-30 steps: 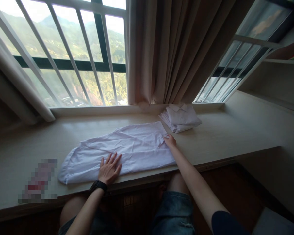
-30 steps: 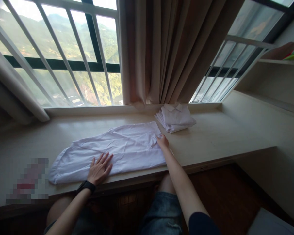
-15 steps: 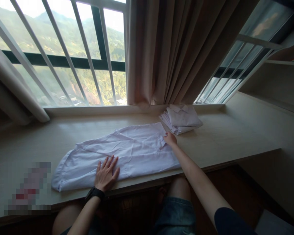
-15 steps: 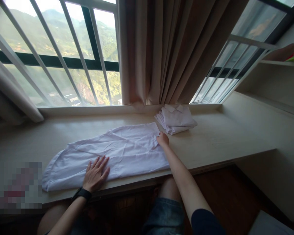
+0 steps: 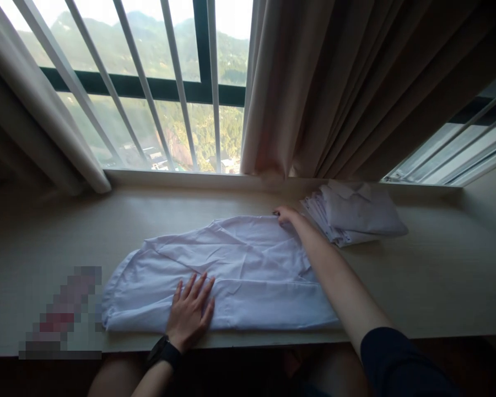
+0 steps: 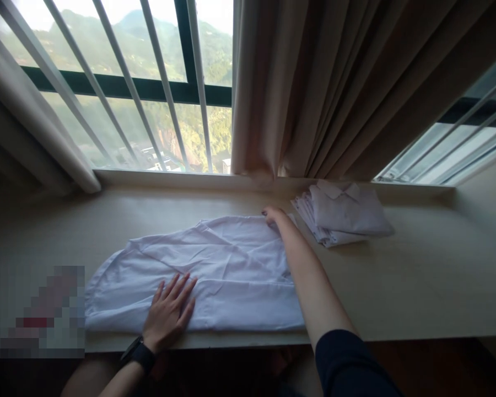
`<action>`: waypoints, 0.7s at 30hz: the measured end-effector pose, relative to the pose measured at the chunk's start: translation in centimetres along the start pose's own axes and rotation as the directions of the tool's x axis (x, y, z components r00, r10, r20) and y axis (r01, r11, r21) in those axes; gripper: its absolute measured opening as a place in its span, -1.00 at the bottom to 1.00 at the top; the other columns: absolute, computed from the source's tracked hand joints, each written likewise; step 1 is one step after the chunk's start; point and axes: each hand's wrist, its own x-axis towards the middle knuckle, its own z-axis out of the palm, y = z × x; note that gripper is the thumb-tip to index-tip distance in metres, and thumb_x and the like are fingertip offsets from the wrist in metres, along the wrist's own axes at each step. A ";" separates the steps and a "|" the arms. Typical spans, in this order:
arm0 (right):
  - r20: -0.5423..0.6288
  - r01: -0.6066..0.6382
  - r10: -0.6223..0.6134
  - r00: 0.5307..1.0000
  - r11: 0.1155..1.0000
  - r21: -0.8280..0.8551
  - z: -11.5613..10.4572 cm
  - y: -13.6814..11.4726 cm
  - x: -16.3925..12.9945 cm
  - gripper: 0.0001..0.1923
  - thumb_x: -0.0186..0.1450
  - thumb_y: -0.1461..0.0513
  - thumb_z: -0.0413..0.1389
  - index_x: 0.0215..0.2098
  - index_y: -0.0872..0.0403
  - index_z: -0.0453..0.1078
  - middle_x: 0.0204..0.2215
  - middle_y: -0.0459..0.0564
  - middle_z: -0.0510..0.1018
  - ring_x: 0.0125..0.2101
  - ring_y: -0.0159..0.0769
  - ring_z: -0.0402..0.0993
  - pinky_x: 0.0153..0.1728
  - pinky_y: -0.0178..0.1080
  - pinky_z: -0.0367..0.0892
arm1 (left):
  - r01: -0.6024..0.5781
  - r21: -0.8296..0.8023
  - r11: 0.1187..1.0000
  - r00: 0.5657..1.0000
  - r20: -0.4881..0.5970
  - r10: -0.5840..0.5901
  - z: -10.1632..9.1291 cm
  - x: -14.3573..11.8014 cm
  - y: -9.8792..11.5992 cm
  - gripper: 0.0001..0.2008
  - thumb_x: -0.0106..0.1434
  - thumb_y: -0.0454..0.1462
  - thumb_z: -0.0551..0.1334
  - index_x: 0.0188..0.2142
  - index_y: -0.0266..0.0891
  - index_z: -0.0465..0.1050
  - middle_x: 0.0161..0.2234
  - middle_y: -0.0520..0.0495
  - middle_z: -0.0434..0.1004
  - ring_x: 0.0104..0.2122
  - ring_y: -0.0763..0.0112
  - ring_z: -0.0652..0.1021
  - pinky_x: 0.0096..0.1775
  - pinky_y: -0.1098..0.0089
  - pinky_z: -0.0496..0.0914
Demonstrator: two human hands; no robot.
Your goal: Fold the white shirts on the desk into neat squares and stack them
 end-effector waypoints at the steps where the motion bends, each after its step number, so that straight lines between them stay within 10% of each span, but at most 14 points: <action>1: 0.058 -0.003 0.005 0.998 1.000 -0.021 -0.1 -0.1 0.5 -0.58 0.00 0.32 0.33 -0.13 0.06 0.60 -0.18 0.03 0.64 -0.18 -0.22 0.54 -0.09 -0.29 0.35 | 0.003 0.000 1.000 1.000 0.004 -0.003 0.0 0.0 0.0 -0.42 0.38 -0.05 0.05 0.37 0.12 0.11 0.37 0.06 0.12 0.35 0.02 0.19 0.33 -0.12 0.02; 8: 0.106 0.092 -0.076 0.991 0.984 -0.155 -3.6 -0.4 -1.4 -0.80 0.20 0.19 0.26 -0.23 0.07 0.61 -0.22 0.08 0.64 -0.18 -0.19 0.53 -0.15 -0.29 0.29 | 0.011 0.000 1.000 1.000 0.013 -0.011 -0.1 0.1 0.1 -0.43 0.38 -0.06 0.04 0.37 0.12 0.13 0.38 0.07 0.11 0.36 0.03 0.17 0.33 -0.12 -0.01; 15: -0.095 0.250 -0.291 0.952 0.918 -0.307 -8.0 -1.5 -13.2 -0.64 0.44 0.05 -0.01 -0.10 0.07 0.55 -0.11 0.14 0.57 -0.12 -0.14 0.47 -0.13 -0.24 0.21 | 0.008 -0.021 1.000 1.000 -0.014 -0.008 -0.2 -0.2 0.3 -0.45 0.39 -0.06 0.02 0.35 0.06 0.18 0.37 0.02 0.13 0.36 0.02 0.17 0.33 -0.13 -0.04; 21: -0.204 0.352 -0.442 0.873 0.862 -0.365 -1.7 0.8 -27.8 -0.62 0.44 0.25 -0.10 0.04 -0.02 0.51 -0.23 0.10 0.57 -0.21 -0.20 0.45 -0.20 -0.24 0.24 | 0.011 -0.030 1.000 0.999 -0.040 -0.012 -0.1 -0.5 0.4 -0.45 0.39 -0.07 0.02 0.35 0.03 0.19 0.36 -0.02 0.17 0.35 0.03 0.17 0.34 -0.10 -0.07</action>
